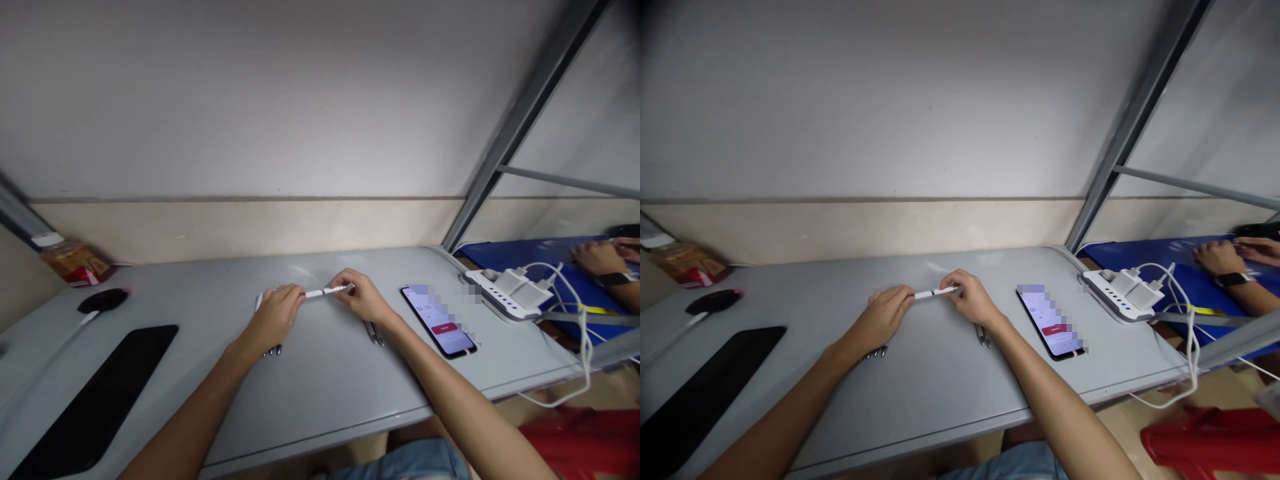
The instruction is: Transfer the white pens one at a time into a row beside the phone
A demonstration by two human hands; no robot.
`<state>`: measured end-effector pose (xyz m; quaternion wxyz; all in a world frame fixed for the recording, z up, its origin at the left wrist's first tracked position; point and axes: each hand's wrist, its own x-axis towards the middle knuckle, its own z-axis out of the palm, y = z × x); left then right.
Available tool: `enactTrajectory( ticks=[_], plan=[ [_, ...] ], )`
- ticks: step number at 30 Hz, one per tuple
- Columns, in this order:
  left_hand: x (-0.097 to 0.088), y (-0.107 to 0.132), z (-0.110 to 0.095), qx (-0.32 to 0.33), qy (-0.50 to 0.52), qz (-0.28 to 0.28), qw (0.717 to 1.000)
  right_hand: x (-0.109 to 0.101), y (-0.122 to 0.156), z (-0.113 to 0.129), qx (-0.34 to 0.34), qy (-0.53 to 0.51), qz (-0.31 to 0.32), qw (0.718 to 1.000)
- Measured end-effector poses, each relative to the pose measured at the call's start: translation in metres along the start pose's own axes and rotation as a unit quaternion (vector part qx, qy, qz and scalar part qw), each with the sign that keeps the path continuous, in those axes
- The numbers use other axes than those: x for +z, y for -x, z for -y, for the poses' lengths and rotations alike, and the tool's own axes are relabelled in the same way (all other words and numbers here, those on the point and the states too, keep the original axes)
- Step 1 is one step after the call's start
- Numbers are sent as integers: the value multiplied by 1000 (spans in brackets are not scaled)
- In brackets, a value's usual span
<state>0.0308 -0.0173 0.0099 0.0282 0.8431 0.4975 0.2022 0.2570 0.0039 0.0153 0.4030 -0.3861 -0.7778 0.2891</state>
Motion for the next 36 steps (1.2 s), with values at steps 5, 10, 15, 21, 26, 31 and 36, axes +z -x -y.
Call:
enactTrajectory(
  ticks=[5,10,15,21,26,31,36],
  plan=[
    [0,-1,1,-6,-6,-23,1000,2,1,0,11,19,32,999],
    [0,-1,-2,-20,-25,-22,999,4,1,-2,-32,61,12,998],
    [-2,0,-2,-29,12,-27,999,4,0,-10,-74,106,-36,991],
    [-4,0,3,-23,63,-38,997,-5,-2,-15,-59,180,-55,980],
    [-1,-1,9,-14,51,-41,998,-14,-4,-28,-59,222,-53,972],
    [-1,-1,11,-18,41,-40,998,-19,-4,-36,-41,223,-72,971],
    [0,-1,9,-16,30,-36,999,-16,-4,-32,-40,203,-58,977]
  ],
)
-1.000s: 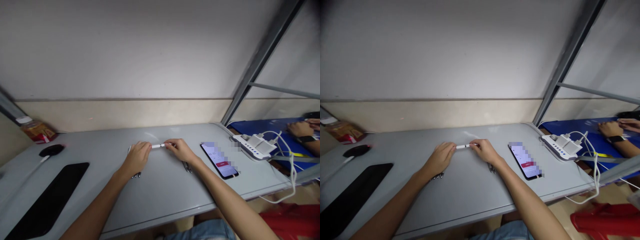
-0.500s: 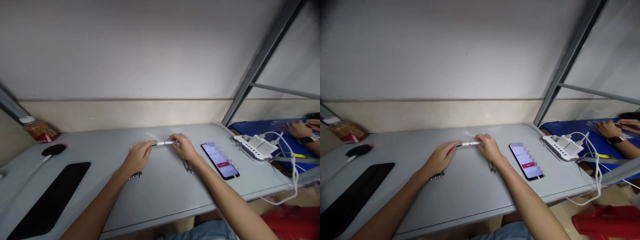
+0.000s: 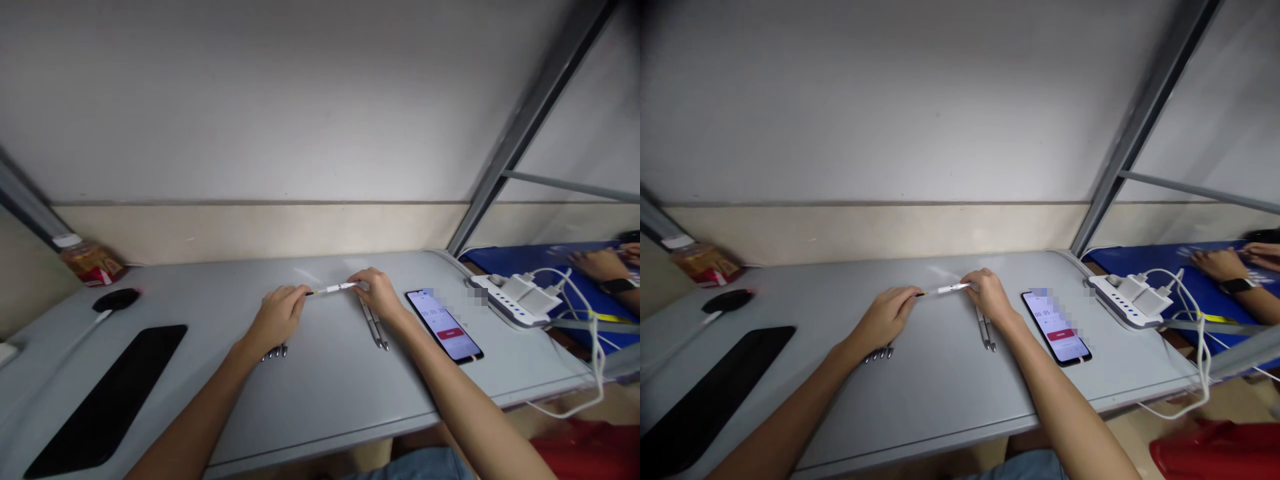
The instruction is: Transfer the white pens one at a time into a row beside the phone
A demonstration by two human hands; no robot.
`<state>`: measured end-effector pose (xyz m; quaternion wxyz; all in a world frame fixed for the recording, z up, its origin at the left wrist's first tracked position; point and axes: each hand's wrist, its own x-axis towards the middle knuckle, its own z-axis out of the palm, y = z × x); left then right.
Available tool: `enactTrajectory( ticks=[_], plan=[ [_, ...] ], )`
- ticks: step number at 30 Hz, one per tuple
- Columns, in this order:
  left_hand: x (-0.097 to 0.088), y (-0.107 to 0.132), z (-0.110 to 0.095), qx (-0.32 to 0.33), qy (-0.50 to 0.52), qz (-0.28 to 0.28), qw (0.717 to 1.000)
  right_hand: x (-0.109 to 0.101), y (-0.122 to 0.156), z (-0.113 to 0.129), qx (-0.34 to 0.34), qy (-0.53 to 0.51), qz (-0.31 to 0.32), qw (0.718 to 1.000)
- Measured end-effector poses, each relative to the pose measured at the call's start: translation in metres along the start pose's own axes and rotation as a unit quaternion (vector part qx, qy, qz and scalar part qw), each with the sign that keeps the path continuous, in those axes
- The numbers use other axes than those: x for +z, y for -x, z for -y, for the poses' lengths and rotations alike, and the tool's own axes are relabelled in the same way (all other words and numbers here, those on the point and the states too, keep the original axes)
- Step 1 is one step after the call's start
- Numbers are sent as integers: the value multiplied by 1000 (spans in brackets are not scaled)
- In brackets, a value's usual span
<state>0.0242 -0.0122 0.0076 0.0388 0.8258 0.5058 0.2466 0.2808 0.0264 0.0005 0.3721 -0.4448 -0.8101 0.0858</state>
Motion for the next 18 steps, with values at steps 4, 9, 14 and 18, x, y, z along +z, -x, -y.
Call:
enactTrajectory(
  ticks=[4,9,14,18],
  plan=[
    [0,1,-5,-1,-5,13,1000,2,0,8,-16,-31,22,999],
    [3,3,-7,-16,-14,28,999,8,1,20,-46,-95,34,994],
    [3,4,-7,-5,-19,33,999,11,2,25,-14,-187,40,981],
    [-3,5,-10,20,-16,35,999,8,1,25,73,-264,71,959]
  ],
)
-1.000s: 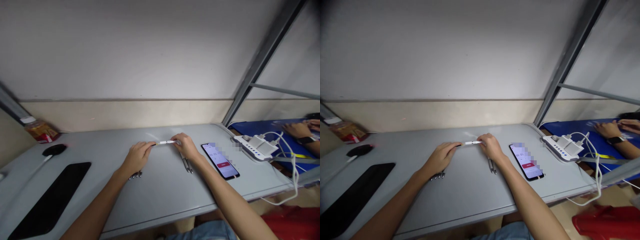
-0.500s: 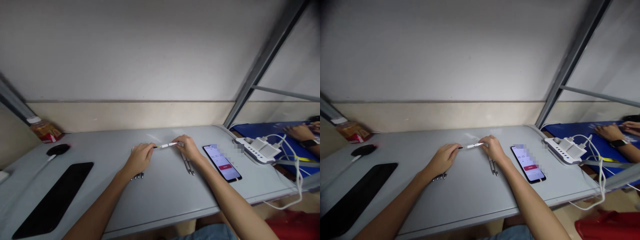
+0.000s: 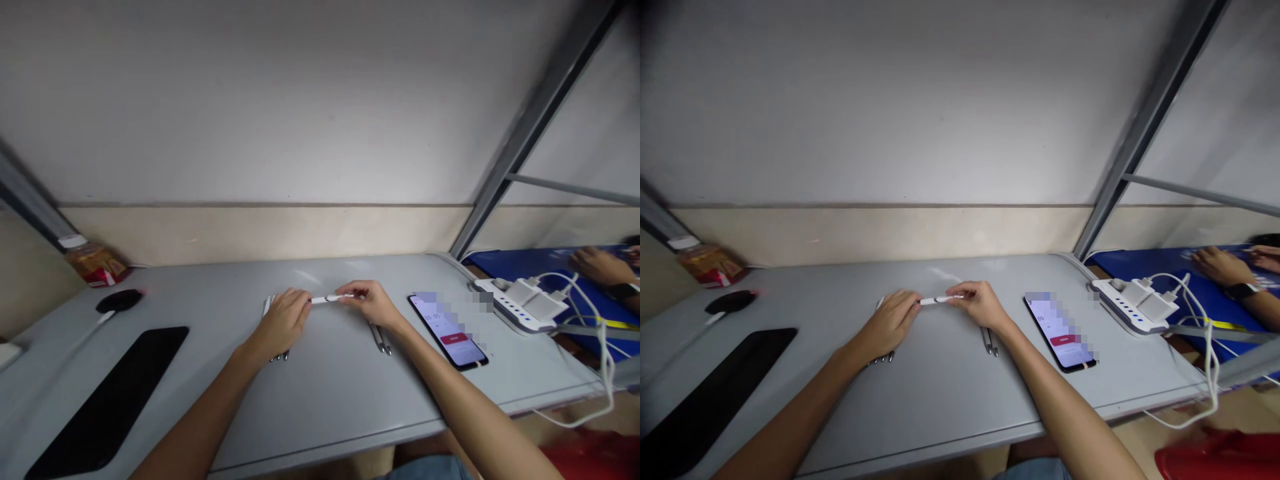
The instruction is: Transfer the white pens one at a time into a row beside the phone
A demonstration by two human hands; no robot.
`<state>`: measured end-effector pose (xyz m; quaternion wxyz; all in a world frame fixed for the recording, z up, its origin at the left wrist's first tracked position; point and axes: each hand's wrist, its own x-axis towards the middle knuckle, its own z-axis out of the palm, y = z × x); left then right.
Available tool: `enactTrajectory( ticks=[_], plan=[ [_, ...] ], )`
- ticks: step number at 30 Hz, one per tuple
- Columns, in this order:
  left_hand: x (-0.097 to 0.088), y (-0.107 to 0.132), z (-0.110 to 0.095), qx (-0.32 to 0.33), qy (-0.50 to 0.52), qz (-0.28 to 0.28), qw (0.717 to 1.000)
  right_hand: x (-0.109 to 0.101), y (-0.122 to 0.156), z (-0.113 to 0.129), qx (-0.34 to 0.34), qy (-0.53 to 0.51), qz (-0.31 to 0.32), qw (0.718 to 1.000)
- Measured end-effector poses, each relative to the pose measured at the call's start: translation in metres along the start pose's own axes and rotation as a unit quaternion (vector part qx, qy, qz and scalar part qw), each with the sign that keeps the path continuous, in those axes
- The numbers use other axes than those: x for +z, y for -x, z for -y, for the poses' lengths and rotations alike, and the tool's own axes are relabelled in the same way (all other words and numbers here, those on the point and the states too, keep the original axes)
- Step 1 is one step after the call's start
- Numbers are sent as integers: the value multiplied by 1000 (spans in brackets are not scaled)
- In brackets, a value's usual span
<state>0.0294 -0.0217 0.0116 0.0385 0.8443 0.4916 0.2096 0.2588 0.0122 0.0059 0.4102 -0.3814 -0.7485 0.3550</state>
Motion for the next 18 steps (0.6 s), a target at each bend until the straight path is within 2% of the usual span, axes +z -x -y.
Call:
enactTrajectory(
  ticks=[5,8,12,16,18],
  plan=[
    [-4,0,-4,18,8,-6,1000,-1,1,8,65,-69,50,994],
    [-3,-1,-3,16,5,-13,1000,-2,2,12,62,-76,57,994],
    [-2,-1,-1,8,10,-26,1000,-7,3,11,56,-107,101,988],
    [0,-1,0,13,27,-24,999,-8,3,9,79,-48,95,991],
    [0,-2,0,14,29,-21,999,-8,3,8,65,-30,78,994]
  ],
)
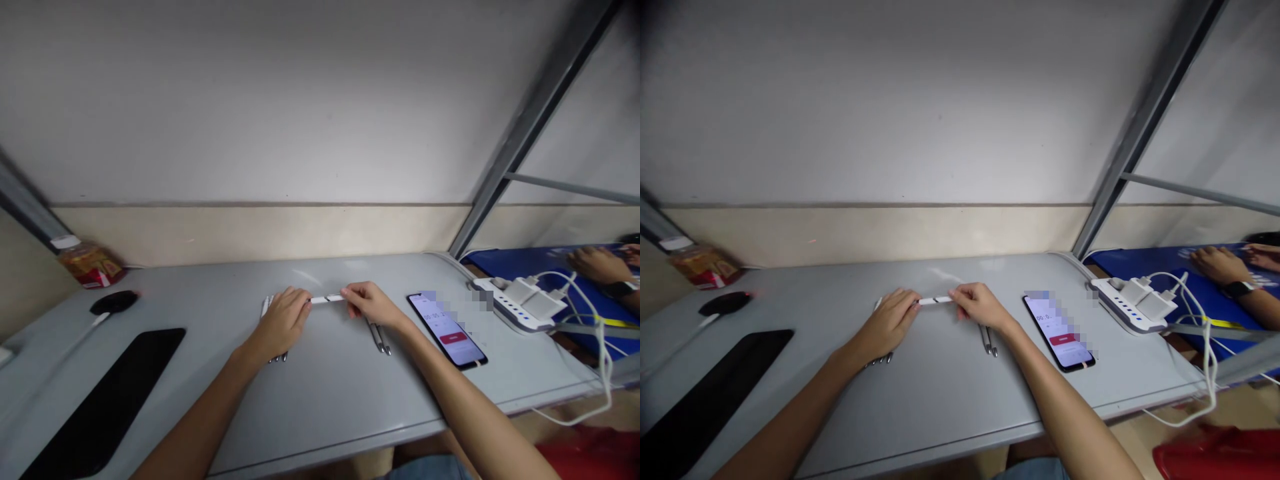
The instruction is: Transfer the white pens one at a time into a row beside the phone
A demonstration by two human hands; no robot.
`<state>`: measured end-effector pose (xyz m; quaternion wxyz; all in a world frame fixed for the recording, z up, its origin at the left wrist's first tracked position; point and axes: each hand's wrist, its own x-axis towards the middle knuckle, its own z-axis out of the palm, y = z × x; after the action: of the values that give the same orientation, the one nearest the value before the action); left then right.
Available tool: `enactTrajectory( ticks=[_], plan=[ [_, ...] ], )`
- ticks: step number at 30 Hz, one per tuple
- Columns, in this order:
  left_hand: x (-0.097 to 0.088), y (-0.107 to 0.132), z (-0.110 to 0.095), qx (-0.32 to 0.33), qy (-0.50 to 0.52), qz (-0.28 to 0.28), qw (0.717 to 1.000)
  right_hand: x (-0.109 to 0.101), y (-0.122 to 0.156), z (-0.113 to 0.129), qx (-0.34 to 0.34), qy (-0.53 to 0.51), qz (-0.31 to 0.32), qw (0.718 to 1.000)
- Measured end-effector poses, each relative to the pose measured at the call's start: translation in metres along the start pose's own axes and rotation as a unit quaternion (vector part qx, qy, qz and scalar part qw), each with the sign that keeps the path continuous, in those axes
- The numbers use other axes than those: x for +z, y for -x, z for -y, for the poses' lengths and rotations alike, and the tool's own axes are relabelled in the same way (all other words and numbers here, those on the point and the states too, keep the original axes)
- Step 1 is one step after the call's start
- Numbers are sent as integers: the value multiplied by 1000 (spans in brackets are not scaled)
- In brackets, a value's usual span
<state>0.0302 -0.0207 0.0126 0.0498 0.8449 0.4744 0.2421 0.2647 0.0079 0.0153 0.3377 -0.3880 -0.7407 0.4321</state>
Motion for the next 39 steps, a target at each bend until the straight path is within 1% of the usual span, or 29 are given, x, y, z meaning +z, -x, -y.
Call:
enactTrajectory(
  ticks=[3,7,11,14,16,18,20,24,25,29,31,33,35,37,39],
  plan=[
    [-1,0,0,-5,-3,10,1000,0,0,0,-32,-7,-4,999],
    [-2,0,-1,-1,-4,17,1000,1,1,1,1,15,14,1000],
    [-2,0,-1,-5,-2,13,1000,1,1,2,-29,1,-4,1000],
    [-3,0,-2,-3,8,20,1000,2,1,1,-4,17,3,1000],
    [-3,0,-2,2,11,22,1000,2,1,1,4,33,-9,999],
    [-3,0,-2,2,8,19,1000,2,1,1,-23,36,-30,999],
    [-3,0,-2,1,5,17,1000,3,1,1,-43,33,-25,998],
    [-4,0,-1,7,6,21,1000,3,0,0,-1,41,5,999],
    [-4,0,-1,8,6,21,1000,3,0,0,-4,43,0,999],
    [-4,0,3,6,23,25,999,5,1,4,-71,64,-32,995],
    [-4,0,4,6,28,31,999,7,3,7,-76,90,-43,992],
    [-4,0,6,6,18,29,999,10,4,9,-63,99,-50,992],
    [-4,0,6,15,-8,16,1000,14,4,10,-39,66,-44,996],
    [-6,0,7,36,-48,2,998,18,3,10,8,-14,-10,1000],
    [-8,1,8,59,-97,-11,993,20,2,9,62,-112,34,991]
  ],
)
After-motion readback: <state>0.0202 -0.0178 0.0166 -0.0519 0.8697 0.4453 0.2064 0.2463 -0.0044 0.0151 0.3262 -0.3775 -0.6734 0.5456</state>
